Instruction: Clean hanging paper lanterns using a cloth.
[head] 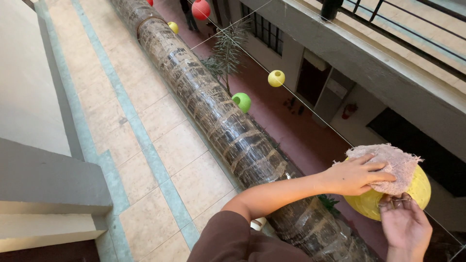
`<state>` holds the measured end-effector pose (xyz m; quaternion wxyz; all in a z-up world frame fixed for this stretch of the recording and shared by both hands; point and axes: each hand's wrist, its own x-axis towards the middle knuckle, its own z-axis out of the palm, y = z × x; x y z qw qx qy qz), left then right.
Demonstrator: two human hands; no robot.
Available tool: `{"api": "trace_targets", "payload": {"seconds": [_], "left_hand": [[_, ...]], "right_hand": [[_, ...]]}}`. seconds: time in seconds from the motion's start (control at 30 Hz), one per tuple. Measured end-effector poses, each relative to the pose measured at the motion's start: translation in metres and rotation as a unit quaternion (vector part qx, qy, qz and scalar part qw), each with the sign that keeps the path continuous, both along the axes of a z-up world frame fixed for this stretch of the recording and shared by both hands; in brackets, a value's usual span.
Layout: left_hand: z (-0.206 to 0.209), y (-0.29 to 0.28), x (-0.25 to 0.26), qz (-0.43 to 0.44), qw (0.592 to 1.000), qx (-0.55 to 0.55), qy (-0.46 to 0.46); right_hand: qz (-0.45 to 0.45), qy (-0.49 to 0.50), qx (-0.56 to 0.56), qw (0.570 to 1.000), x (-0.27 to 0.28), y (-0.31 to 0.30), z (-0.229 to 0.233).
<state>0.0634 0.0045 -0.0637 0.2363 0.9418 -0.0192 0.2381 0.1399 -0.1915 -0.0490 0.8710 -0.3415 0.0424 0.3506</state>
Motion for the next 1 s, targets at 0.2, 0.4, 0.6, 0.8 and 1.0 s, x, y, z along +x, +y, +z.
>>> {"api": "trace_targets", "payload": {"seconds": [0.2,0.4,0.6,0.8,1.0], "left_hand": [[0.001,-0.002,0.001,0.005,1.0,0.003,-0.001],[0.005,-0.005,-0.002,0.005,1.0,0.007,-0.009],[0.005,-0.006,-0.003,0.009,1.0,0.015,-0.008],[0.001,-0.009,-0.007,0.019,0.999,0.012,-0.031],[-0.008,-0.006,-0.011,-0.003,1.0,0.017,-0.023]], "right_hand": [[-0.002,0.003,0.004,1.0,0.0,0.0,0.0],[-0.009,-0.001,0.007,1.0,0.001,-0.001,0.001],[-0.021,0.0,-0.017,1.0,-0.003,0.004,0.007],[-0.03,0.009,-0.013,0.999,-0.003,0.003,0.007],[-0.052,0.024,0.005,0.998,0.0,0.001,0.009]]}}
